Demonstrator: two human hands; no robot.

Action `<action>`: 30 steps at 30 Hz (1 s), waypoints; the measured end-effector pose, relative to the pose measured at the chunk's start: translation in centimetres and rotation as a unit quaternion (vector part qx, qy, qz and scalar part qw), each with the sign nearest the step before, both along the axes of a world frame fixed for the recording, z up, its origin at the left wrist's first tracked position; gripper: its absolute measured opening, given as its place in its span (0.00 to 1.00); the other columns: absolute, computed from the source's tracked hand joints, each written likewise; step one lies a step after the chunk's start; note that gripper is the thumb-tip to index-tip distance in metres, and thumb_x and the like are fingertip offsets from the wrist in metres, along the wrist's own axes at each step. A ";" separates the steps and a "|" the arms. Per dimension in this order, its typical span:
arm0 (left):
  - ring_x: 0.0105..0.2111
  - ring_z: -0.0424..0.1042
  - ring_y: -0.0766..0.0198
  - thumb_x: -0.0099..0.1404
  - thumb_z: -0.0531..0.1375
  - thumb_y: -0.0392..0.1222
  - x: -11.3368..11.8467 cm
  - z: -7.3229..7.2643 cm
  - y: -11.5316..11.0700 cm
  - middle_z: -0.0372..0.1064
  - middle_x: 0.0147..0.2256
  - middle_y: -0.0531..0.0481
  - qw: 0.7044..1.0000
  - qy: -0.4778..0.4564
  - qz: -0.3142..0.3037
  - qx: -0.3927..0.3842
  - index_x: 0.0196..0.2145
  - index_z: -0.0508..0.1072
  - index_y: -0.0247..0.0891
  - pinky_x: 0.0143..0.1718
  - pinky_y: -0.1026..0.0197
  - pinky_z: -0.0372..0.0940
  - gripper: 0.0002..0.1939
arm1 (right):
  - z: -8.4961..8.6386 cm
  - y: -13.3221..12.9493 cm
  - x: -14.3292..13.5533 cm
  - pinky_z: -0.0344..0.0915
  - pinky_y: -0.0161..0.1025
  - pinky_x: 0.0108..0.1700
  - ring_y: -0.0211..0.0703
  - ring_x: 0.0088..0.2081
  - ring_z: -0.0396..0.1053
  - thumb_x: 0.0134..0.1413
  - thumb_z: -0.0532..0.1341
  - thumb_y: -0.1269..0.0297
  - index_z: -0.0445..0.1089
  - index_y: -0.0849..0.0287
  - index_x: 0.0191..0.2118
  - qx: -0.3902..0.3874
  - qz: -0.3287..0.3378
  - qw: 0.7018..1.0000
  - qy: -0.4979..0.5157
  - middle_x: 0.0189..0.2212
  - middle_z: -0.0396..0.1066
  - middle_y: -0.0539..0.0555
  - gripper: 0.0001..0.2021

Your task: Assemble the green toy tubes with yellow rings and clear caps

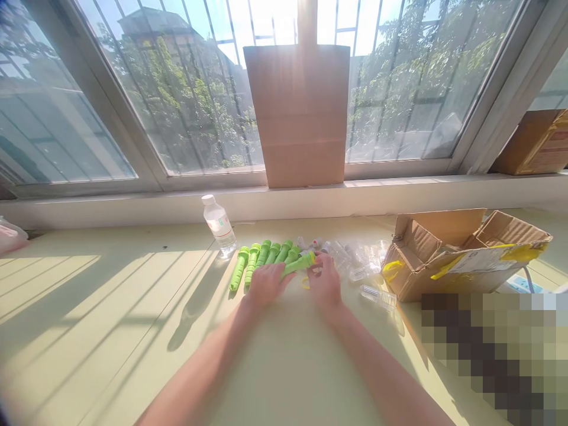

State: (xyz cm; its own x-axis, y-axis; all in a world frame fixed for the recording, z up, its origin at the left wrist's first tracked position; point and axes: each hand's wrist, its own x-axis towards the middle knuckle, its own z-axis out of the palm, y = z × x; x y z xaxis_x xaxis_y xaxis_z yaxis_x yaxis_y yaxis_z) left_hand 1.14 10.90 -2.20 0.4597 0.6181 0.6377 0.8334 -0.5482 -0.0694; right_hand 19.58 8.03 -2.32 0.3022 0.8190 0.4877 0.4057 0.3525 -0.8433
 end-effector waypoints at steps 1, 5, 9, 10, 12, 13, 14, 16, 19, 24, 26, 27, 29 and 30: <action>0.24 0.71 0.59 0.70 0.55 0.57 0.0 0.0 0.1 0.68 0.22 0.50 1.000 -0.003 0.004 -0.006 0.34 0.74 0.39 0.25 0.60 0.55 0.20 | 0.0 0.0 0.0 0.73 0.43 0.30 0.43 0.33 0.75 0.50 0.60 0.53 0.57 0.52 0.36 -0.004 0.001 1.000 -0.006 0.50 0.73 0.58 0.13; 0.23 0.70 0.59 0.69 0.57 0.57 -0.3 0.0 0.4 0.67 0.21 0.51 1.000 -0.016 0.017 -0.006 0.36 0.74 0.39 0.24 0.60 0.54 0.18 | 0.0 -0.1 -0.1 0.73 0.46 0.32 0.44 0.33 0.74 0.52 0.60 0.55 0.56 0.52 0.36 -0.021 0.011 0.999 -0.022 0.51 0.73 0.58 0.12; 0.23 0.69 0.61 0.70 0.57 0.55 -0.4 0.0 0.2 0.66 0.21 0.51 1.000 -0.008 0.005 0.020 0.29 0.71 0.40 0.25 0.60 0.54 0.18 | 0.0 -0.1 -0.1 0.73 0.47 0.34 0.46 0.34 0.74 0.52 0.60 0.53 0.57 0.52 0.37 -0.025 0.006 0.999 -0.022 0.51 0.73 0.59 0.13; 0.23 0.68 0.61 0.70 0.57 0.55 -0.3 0.0 0.1 0.66 0.21 0.51 1.000 -0.006 0.001 0.026 0.28 0.71 0.40 0.25 0.60 0.55 0.18 | -0.1 -0.1 -0.1 0.73 0.47 0.34 0.46 0.34 0.74 0.52 0.60 0.53 0.57 0.52 0.37 -0.027 0.005 0.999 -0.023 0.51 0.73 0.58 0.13; 0.23 0.68 0.61 0.71 0.56 0.56 -0.2 0.1 -0.1 0.66 0.21 0.51 0.999 -0.002 -0.005 0.035 0.28 0.70 0.41 0.26 0.60 0.56 0.19 | -0.2 0.0 0.0 0.73 0.47 0.34 0.46 0.34 0.75 0.51 0.60 0.55 0.57 0.51 0.38 -0.031 0.004 0.999 -0.025 0.51 0.73 0.58 0.13; 0.24 0.68 0.61 0.70 0.56 0.56 -0.2 0.1 -0.1 0.67 0.22 0.50 0.999 -0.001 -0.007 0.038 0.28 0.71 0.41 0.27 0.60 0.56 0.20 | -0.3 0.0 0.1 0.73 0.48 0.34 0.46 0.34 0.75 0.50 0.60 0.56 0.57 0.51 0.39 -0.033 0.005 0.999 -0.027 0.51 0.72 0.57 0.13; 0.24 0.68 0.61 0.70 0.56 0.57 -0.1 0.2 -0.2 0.67 0.22 0.50 0.999 0.000 -0.008 0.040 0.28 0.71 0.41 0.27 0.60 0.56 0.20 | -0.4 0.0 0.2 0.73 0.48 0.35 0.46 0.34 0.75 0.50 0.60 0.57 0.56 0.51 0.39 -0.035 0.005 0.999 -0.029 0.52 0.72 0.57 0.13; 0.25 0.68 0.61 0.70 0.56 0.58 0.0 0.2 -0.2 0.67 0.22 0.50 0.999 -0.002 -0.009 0.045 0.28 0.71 0.41 0.27 0.60 0.56 0.20 | -0.5 0.0 0.2 0.73 0.49 0.35 0.46 0.34 0.75 0.50 0.60 0.58 0.56 0.51 0.39 -0.038 0.004 0.999 -0.033 0.52 0.72 0.57 0.13; 0.24 0.68 0.61 0.70 0.56 0.59 0.1 0.2 -0.2 0.67 0.22 0.50 0.998 -0.004 -0.010 0.057 0.28 0.71 0.40 0.26 0.60 0.56 0.21 | -0.5 0.0 0.2 0.73 0.49 0.35 0.46 0.35 0.75 0.50 0.59 0.59 0.55 0.51 0.39 -0.039 0.000 0.999 -0.034 0.52 0.72 0.57 0.13; 0.23 0.68 0.60 0.70 0.55 0.59 0.1 0.3 -0.4 0.66 0.21 0.50 0.998 -0.005 -0.010 0.055 0.27 0.70 0.40 0.25 0.59 0.55 0.22 | -0.3 -0.1 0.0 0.73 0.49 0.34 0.46 0.33 0.75 0.48 0.59 0.59 0.57 0.52 0.39 -0.040 -0.015 0.999 -0.032 0.50 0.73 0.58 0.13; 0.24 0.68 0.60 0.70 0.55 0.58 0.1 0.2 -0.4 0.66 0.21 0.50 0.999 -0.006 -0.006 0.045 0.27 0.71 0.40 0.25 0.59 0.56 0.22 | -0.3 -0.1 0.0 0.73 0.49 0.34 0.47 0.33 0.75 0.48 0.59 0.58 0.57 0.51 0.39 -0.045 -0.016 0.998 -0.032 0.47 0.74 0.57 0.13; 0.24 0.68 0.60 0.70 0.55 0.58 0.1 0.2 -0.4 0.66 0.21 0.49 0.999 -0.007 -0.005 0.040 0.27 0.71 0.41 0.25 0.58 0.56 0.21 | -0.3 -0.1 0.0 0.73 0.49 0.34 0.47 0.33 0.75 0.48 0.59 0.58 0.58 0.51 0.39 -0.047 -0.016 0.998 -0.032 0.45 0.75 0.56 0.13; 0.24 0.69 0.59 0.71 0.54 0.58 0.1 0.1 -0.3 0.67 0.21 0.49 0.999 -0.007 -0.004 0.035 0.28 0.72 0.41 0.26 0.58 0.57 0.21 | -0.3 -0.1 0.1 0.73 0.49 0.34 0.48 0.31 0.74 0.48 0.59 0.57 0.58 0.51 0.40 -0.053 -0.016 0.998 -0.034 0.41 0.76 0.55 0.13; 0.24 0.69 0.59 0.71 0.54 0.57 0.1 0.1 -0.3 0.67 0.22 0.49 0.999 -0.009 -0.004 0.034 0.28 0.72 0.41 0.26 0.58 0.57 0.21 | -0.2 -0.1 0.1 0.73 0.50 0.34 0.48 0.31 0.74 0.48 0.59 0.57 0.59 0.51 0.40 -0.055 -0.017 0.998 -0.035 0.39 0.76 0.54 0.13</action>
